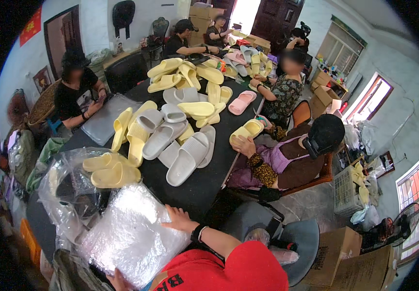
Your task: Sort various pairs of sandals and sliders from a large sack and place them into individual plastic bags.
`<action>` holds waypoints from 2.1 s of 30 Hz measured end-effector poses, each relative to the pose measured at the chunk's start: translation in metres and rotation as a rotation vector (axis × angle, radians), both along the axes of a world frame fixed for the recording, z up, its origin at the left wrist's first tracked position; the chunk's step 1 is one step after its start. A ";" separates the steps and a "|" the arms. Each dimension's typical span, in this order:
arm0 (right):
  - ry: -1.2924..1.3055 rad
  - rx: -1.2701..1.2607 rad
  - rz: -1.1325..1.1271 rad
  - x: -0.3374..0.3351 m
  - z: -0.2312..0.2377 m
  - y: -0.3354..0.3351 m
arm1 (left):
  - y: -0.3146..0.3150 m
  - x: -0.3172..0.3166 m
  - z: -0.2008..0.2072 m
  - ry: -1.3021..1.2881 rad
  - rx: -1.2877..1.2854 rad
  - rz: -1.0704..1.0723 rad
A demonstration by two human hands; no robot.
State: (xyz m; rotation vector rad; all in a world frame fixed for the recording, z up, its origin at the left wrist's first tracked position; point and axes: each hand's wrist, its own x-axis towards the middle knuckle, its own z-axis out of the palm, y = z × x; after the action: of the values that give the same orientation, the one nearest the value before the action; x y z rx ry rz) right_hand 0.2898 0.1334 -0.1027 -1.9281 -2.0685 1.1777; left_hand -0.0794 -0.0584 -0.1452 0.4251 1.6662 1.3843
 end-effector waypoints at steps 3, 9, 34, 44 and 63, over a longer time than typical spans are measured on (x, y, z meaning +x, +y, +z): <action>-0.013 0.004 0.010 -0.002 0.002 0.001 | -0.003 -0.001 -0.002 0.002 -0.014 0.007; 0.009 0.027 0.003 0.000 -0.005 -0.002 | 0.009 0.027 0.067 0.175 -0.125 -0.109; -0.049 0.019 0.005 -0.002 -0.004 0.000 | 0.003 0.013 0.040 0.116 -0.036 -0.114; -0.030 0.033 -0.008 0.000 -0.005 -0.001 | 0.005 0.020 0.038 0.251 -0.088 -0.025; -0.015 0.064 0.000 -0.001 -0.011 -0.002 | -0.001 0.004 -0.002 0.114 -0.167 0.037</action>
State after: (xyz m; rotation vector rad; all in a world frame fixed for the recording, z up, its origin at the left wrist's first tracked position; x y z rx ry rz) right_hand 0.2893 0.1318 -0.1138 -1.9140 -2.0872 1.0859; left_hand -0.0752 -0.0590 -0.1470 0.3848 1.8754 1.2551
